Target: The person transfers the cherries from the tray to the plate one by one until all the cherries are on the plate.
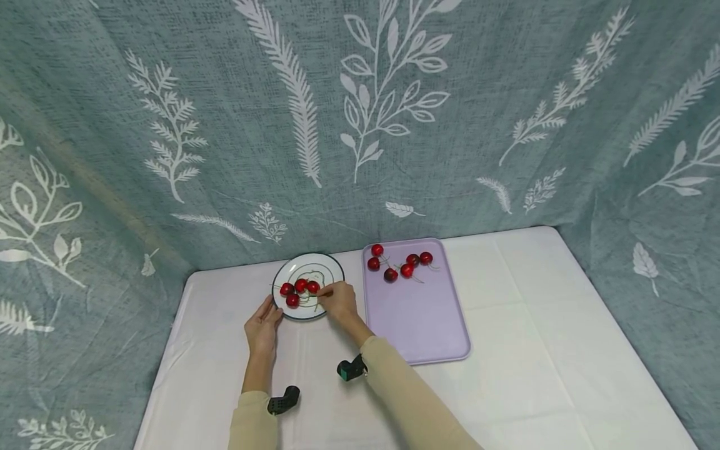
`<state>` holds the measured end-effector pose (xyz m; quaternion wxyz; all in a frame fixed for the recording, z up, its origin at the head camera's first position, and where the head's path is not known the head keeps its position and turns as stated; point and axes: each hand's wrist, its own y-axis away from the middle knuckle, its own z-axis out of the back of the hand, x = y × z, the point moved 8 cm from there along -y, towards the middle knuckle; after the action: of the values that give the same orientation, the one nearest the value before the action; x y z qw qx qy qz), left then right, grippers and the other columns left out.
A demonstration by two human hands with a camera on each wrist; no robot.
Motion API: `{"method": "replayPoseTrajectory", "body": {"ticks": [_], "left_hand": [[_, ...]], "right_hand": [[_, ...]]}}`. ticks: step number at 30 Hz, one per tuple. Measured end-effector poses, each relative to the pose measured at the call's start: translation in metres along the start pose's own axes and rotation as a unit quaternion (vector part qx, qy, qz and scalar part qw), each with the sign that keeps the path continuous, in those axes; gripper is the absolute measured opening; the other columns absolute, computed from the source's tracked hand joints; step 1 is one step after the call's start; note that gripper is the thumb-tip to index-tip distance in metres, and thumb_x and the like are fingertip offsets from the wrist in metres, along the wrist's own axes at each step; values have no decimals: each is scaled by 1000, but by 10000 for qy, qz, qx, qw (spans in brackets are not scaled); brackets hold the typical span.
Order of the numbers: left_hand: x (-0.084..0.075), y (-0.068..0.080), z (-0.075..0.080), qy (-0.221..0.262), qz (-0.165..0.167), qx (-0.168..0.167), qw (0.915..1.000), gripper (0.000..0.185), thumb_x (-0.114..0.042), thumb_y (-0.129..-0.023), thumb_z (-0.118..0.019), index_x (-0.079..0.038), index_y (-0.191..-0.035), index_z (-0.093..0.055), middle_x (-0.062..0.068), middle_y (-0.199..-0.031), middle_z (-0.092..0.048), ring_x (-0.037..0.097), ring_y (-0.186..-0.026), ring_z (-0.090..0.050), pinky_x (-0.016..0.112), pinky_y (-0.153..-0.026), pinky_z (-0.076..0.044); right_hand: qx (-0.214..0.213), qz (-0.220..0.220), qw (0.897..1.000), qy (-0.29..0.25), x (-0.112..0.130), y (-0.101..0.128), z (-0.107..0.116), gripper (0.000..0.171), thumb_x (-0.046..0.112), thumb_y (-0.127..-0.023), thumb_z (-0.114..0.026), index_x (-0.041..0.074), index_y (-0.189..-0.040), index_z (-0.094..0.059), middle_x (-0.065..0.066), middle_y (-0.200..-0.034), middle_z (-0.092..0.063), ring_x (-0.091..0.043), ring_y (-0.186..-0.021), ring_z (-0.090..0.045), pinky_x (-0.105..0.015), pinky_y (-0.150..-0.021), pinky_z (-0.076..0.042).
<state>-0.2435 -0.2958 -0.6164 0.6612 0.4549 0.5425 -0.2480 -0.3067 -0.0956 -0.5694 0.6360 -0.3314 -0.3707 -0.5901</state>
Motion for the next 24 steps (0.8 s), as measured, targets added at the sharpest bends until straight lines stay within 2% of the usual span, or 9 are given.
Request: {"method": "replayPoseTrajectory", "body": {"ticks": [9,18,24], "left_hand": [[1,-1,1,-91,-16,-83,9999,56,3,-93,-56,-2,-147,-41,17,-150,-42,23,-137,-42,18,-101,-47],[-1,0,0,-28,-37,-18,10000,56,5,-93,-56,0,-147,-41,17,-149,-43,24,-137,-43,18,-101,-47],[-2,1,0,-52,-11,-40,10000,56,5,-94,-55,-1,-147,-41,16,-150,-42,24,-137,-43,17,-100,-48]], "right_hand": [[537,127,9982,248,4,1,-4,8,3,-81,-73,8,-82,-80,-1,-81,-75,-14,-84,-68,-16,-69,-55],[1039,133,9938,-363,5,0,4,9,1,-85,-72,2,-91,-79,-7,-88,-75,-6,-76,-57,-13,-63,-48],[1156,511,9911,-424,1,-2,14,12,2,-85,-71,-1,-94,-77,-11,-91,-75,-16,-86,-67,-16,-71,-53]]}}
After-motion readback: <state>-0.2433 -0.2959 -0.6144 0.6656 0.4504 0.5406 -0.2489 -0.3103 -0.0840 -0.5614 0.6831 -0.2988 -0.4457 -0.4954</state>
